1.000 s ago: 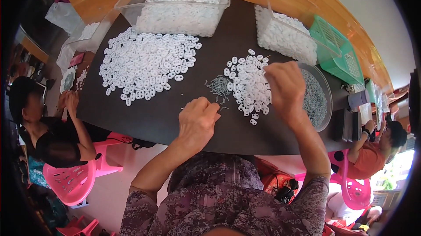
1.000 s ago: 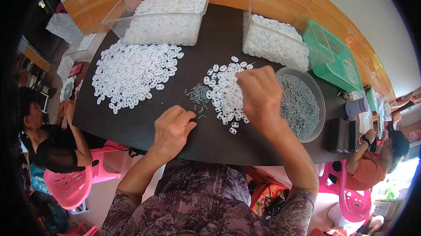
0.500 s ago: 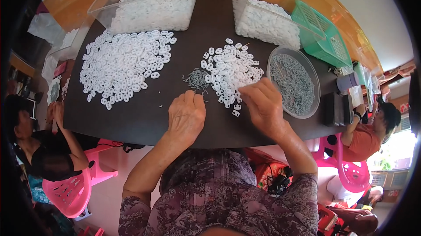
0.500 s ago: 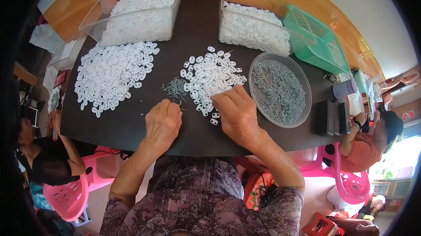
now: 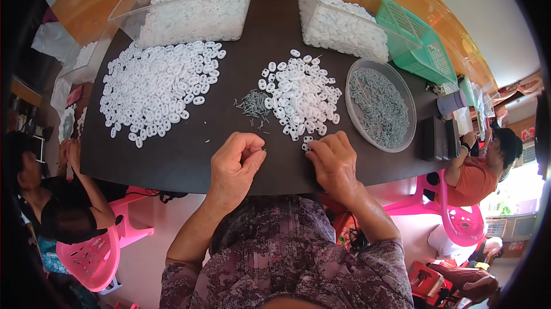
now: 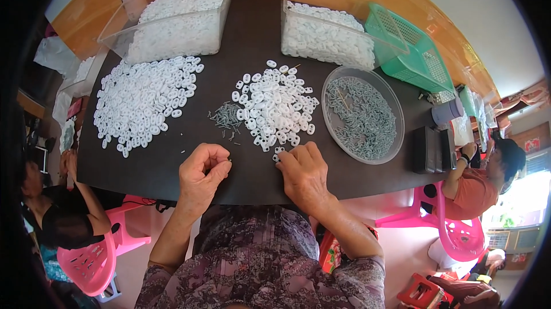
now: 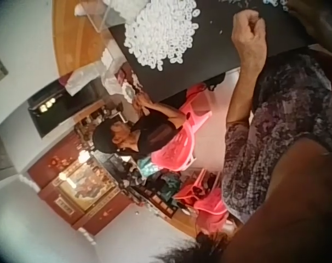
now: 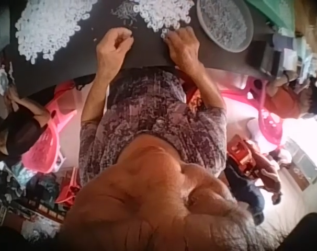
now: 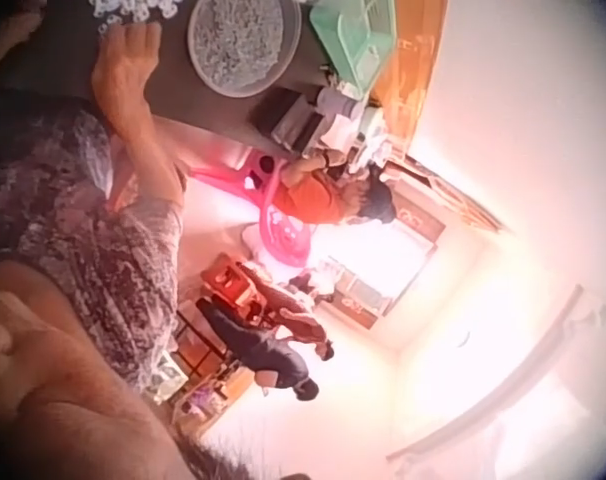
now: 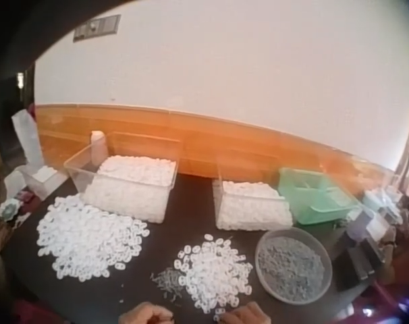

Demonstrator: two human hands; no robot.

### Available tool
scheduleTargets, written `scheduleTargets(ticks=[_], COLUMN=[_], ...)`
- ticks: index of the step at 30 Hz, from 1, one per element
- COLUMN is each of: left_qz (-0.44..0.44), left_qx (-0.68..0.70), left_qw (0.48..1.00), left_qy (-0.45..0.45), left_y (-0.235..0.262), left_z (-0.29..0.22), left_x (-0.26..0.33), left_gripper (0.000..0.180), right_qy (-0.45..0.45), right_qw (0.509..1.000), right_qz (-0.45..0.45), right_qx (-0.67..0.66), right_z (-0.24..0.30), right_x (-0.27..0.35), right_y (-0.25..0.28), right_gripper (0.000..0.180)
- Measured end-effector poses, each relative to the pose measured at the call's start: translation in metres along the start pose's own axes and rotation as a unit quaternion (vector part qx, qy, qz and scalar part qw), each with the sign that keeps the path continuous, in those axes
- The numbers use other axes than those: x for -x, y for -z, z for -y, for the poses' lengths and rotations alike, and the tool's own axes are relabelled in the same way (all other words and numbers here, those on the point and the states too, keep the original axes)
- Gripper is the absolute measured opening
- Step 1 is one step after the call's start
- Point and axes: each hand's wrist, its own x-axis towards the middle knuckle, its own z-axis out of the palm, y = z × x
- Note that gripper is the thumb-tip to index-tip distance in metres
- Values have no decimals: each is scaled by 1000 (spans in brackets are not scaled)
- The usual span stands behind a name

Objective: Manually inserting metal pins into small white plastic hardware components at a manufacturing table.

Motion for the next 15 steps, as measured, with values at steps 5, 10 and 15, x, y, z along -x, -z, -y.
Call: scheduleTargets(ticks=[5, 10, 15], left_qz=[9, 11, 20], left_qx=[-36, -35, 23], left_qw=[998, 997, 999], left_qy=[-45, -66, -23], left_y=[0, -4, -9], left_z=[-3, 0, -2], left_x=[0, 4, 5], left_gripper=[20, 18, 8], right_qy=[14, 48, -18], right_qw=[1000, 998, 988], right_qz=[3, -10, -5], right_qx=[9, 26, -154], right_z=[1, 2, 16], right_x=[0, -2, -5], right_y=[-3, -9, -8], right_gripper=[21, 18, 11])
